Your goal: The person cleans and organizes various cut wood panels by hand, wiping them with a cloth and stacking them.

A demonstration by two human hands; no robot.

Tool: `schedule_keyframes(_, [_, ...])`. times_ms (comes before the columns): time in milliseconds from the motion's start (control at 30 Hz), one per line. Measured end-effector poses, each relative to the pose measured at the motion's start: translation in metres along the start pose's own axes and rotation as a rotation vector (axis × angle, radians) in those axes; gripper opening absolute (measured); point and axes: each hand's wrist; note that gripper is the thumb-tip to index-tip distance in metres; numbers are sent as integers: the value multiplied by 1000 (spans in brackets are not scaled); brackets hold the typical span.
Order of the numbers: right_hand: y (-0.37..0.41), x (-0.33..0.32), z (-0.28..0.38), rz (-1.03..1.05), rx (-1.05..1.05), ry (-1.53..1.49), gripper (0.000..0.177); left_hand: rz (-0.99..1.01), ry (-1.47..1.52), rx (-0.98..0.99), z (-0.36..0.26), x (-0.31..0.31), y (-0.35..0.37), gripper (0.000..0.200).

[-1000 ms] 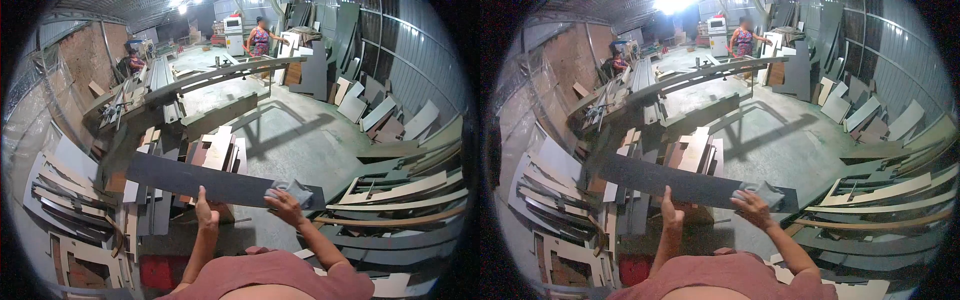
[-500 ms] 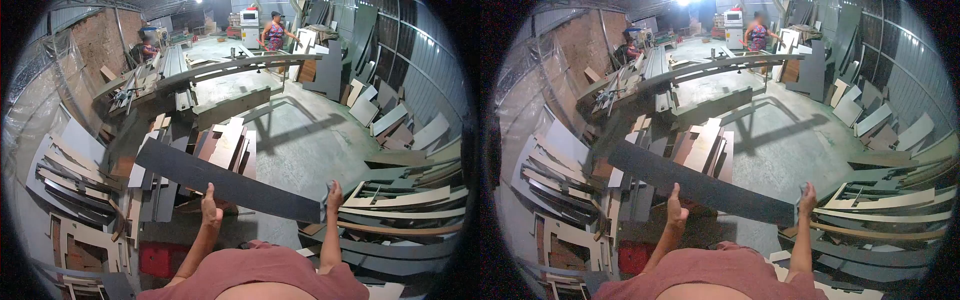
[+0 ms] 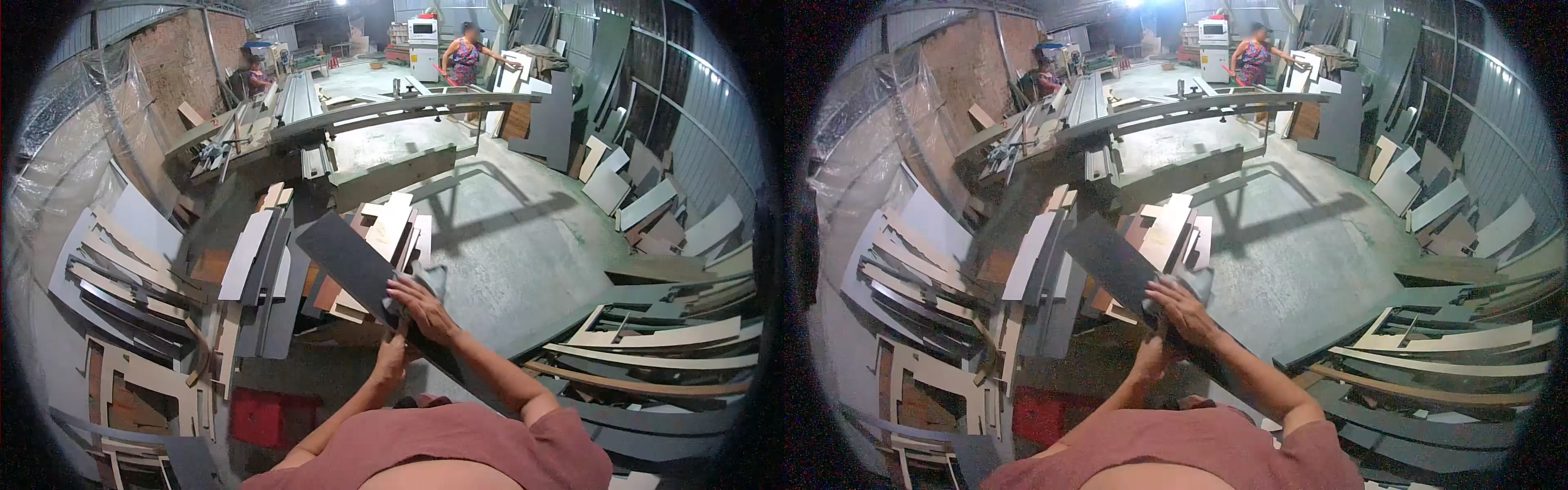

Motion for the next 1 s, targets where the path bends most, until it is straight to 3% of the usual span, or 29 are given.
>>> schedule_keyframes(133, [-53,-1,-13,134,-192,220,35,83,87,-100,15,3,5,50])
schedule_keyframes(233, [-89,10,-27,90,-265,353,33,101,93,-198,16,13,13,41])
schedule_keyframes(400, [-127,11,-48,-47,-216,358,34,87,142,-202,16,22,25,43])
schedule_keyframes(467, [-133,4,-46,-89,137,76,37,94,147,-221,19,20,24,44])
schedule_keyframes(500, [-133,3,-47,-84,217,-4,39,75,135,-232,23,17,20,44])
schedule_keyframes(600, [-107,9,-62,-109,233,-128,40,71,157,-234,28,7,14,43])
schedule_keyframes(700, [-54,6,-34,52,388,-134,40,65,216,-218,30,-14,2,40])
schedule_keyframes(767, [-7,3,-22,101,385,-151,40,80,333,-185,19,-22,7,38])
schedule_keyframes(967, [124,-56,-15,318,854,8,39,-59,603,7,6,-87,16,41])
schedule_keyframes(1000, [147,-68,-20,334,850,121,39,-82,623,48,6,-101,20,42])
Point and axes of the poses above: each hand's wrist, its own y-axis away from the middle knuckle, its own x-axis out of the palm, z = x × y, and after that the axes turned 10 degrees about -x, right-handed
